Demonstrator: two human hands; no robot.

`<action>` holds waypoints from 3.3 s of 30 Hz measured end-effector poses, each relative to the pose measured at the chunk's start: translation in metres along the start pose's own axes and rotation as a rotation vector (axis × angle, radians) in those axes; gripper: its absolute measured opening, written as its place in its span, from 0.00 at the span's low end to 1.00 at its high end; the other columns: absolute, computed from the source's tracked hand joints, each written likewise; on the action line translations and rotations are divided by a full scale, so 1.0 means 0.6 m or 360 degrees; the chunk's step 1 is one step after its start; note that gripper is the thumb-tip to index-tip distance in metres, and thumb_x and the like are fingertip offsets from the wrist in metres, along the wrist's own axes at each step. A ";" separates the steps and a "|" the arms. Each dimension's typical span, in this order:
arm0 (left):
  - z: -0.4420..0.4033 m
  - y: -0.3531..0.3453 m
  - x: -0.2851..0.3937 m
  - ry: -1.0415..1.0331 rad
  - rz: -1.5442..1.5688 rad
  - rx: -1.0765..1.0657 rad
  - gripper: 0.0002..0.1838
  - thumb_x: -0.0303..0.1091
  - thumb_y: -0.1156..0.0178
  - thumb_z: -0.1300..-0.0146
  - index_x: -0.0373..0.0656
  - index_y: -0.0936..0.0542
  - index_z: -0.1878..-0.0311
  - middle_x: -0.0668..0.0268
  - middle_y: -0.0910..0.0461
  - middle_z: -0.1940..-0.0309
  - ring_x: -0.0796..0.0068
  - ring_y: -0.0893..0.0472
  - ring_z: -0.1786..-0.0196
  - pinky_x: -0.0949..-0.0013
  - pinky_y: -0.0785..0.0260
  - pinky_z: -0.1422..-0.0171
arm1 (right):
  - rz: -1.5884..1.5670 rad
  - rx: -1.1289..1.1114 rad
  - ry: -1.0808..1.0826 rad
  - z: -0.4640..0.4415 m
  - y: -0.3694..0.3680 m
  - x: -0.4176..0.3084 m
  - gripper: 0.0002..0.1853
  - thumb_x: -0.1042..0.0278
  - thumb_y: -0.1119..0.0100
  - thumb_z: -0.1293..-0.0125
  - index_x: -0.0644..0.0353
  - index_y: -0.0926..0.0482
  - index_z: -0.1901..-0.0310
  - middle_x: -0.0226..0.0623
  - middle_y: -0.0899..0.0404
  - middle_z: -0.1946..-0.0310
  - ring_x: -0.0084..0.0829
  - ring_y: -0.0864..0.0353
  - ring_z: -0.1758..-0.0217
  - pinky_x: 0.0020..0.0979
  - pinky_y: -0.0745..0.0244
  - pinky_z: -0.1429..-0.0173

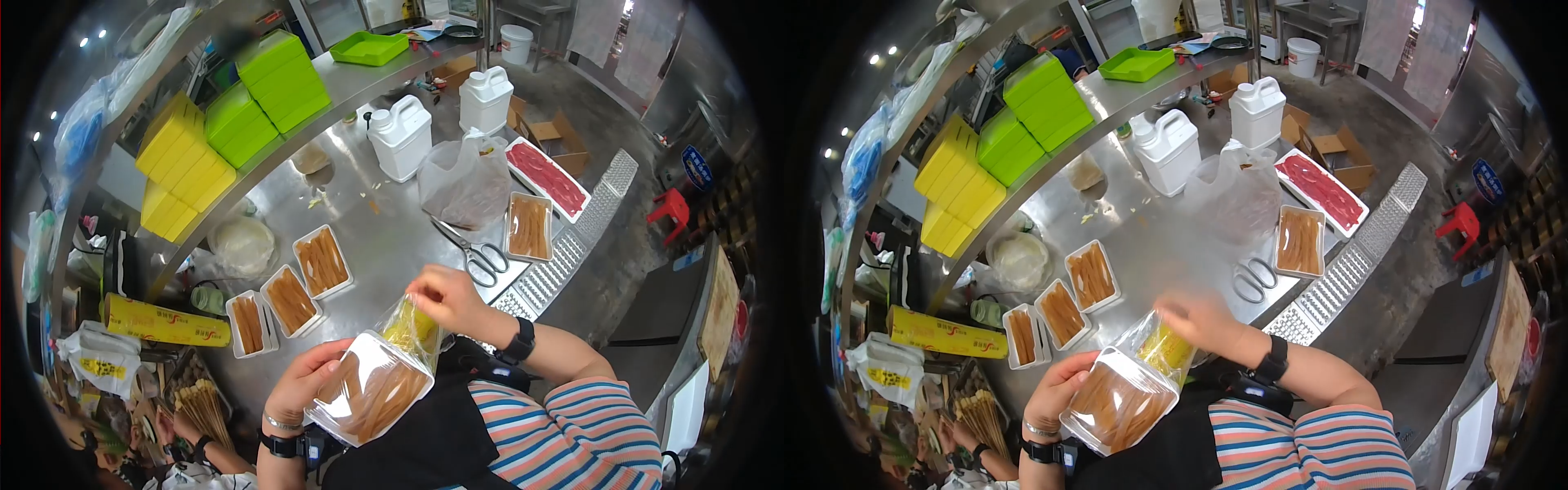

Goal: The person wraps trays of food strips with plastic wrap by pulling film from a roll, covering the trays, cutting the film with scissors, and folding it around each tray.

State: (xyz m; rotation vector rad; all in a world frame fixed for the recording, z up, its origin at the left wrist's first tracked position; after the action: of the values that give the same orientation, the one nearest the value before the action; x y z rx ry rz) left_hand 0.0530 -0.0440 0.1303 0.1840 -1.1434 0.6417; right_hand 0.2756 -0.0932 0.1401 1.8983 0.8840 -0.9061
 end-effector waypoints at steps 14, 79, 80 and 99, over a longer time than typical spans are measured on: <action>0.022 0.007 -0.008 -0.0043 -0.0018 0.0124 0.20 0.28 0.48 0.28 0.35 0.28 0.35 0.66 0.22 0.44 0.81 0.24 0.45 0.74 0.32 0.39 | -0.1428 -0.0945 -0.1281 0.087 -0.129 0.050 0.21 0.47 0.48 0.28 0.59 0.20 0.56 0.25 0.23 0.69 0.17 0.26 0.66 0.19 0.32 0.60; 0.113 0.137 -0.037 -0.0796 -0.0159 0.0929 0.17 0.31 0.41 0.35 0.41 0.23 0.43 0.64 0.19 0.56 0.73 0.21 0.52 0.70 0.28 0.47 | -0.0578 -0.1462 -0.0771 0.021 -0.200 -0.057 0.12 0.57 0.48 0.25 0.57 0.24 0.58 0.17 0.28 0.70 0.10 0.34 0.68 0.16 0.36 0.65; 0.151 0.144 -0.037 -0.0889 -0.0283 0.1183 0.16 0.29 0.37 0.38 0.42 0.20 0.46 0.64 0.19 0.56 0.71 0.20 0.54 0.69 0.27 0.49 | -0.0571 -0.1468 -0.0767 0.022 -0.199 -0.054 0.12 0.57 0.48 0.25 0.57 0.24 0.58 0.17 0.28 0.70 0.10 0.34 0.68 0.16 0.36 0.65; 0.159 0.213 -0.221 -0.0746 0.0881 0.1600 0.03 0.29 0.48 0.28 0.45 0.26 0.56 0.70 0.23 0.62 0.81 0.24 0.67 0.77 0.30 0.66 | -0.0531 -0.1419 -0.0867 0.019 -0.226 -0.058 0.09 0.59 0.44 0.27 0.55 0.26 0.58 0.16 0.30 0.77 0.08 0.41 0.84 0.15 0.49 0.82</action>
State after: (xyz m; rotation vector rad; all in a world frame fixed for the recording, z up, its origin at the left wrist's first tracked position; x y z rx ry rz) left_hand -0.1281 -0.0340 0.0299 0.9295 -1.2277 1.7098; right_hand 0.1428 -0.0567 0.1138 0.7089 1.0331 -0.9335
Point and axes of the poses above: each hand's wrist, its own z-axis away from the middle knuckle, its own y-axis out of the back of the hand, x = y × z, the point moved 10 cm from there along -z, towards the middle knuckle
